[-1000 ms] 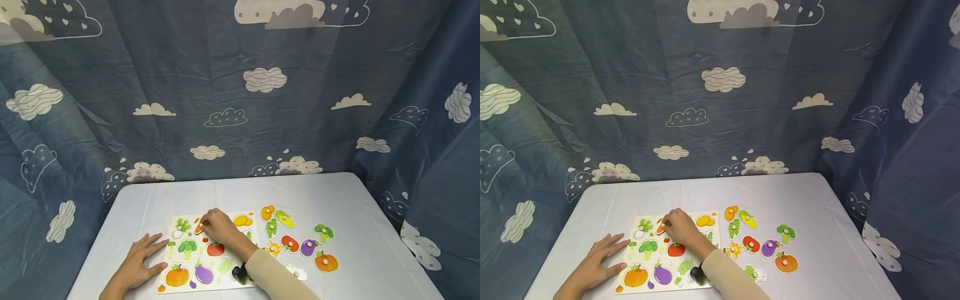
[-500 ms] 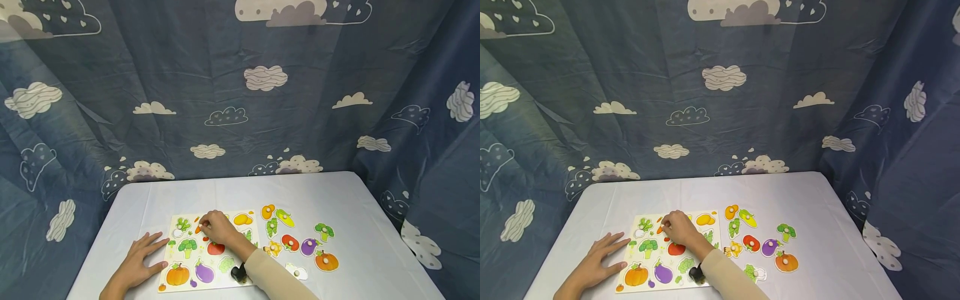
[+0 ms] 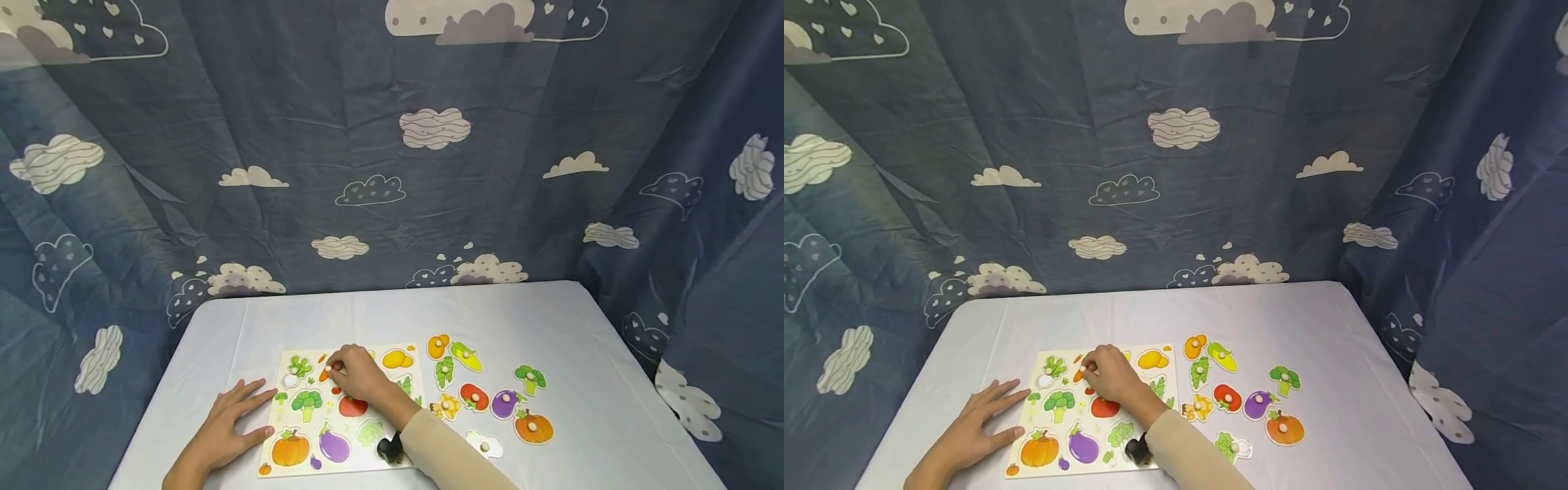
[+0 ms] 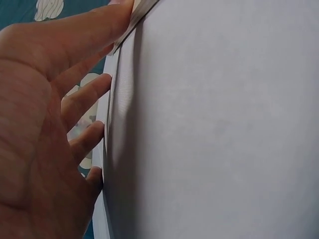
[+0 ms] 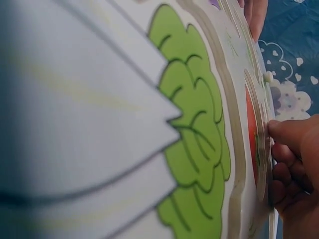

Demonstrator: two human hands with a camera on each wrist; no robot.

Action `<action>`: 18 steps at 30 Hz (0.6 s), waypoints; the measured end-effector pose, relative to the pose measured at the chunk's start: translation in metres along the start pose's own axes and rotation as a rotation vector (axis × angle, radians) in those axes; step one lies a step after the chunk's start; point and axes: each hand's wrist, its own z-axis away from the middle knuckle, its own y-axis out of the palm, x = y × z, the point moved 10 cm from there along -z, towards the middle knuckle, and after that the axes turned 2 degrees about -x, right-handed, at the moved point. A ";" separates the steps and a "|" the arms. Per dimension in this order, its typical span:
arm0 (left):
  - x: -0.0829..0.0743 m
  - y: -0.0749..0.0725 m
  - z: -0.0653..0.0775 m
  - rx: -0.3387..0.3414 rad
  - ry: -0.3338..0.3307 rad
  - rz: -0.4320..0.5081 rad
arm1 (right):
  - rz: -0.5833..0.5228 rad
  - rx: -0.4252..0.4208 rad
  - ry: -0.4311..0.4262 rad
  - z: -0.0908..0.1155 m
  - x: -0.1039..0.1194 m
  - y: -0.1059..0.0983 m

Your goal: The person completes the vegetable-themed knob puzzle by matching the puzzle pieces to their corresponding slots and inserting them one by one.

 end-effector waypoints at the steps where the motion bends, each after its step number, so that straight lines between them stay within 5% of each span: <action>1: 0.000 0.000 0.000 0.000 0.003 -0.001 | -0.006 0.003 -0.003 0.001 0.000 -0.001; 10: -0.003 -0.001 0.000 0.005 0.004 -0.002 | -0.134 0.008 0.028 0.010 -0.007 -0.018; 18: -0.009 -0.001 0.000 0.020 0.023 -0.037 | -0.103 -0.045 0.048 0.024 -0.025 -0.052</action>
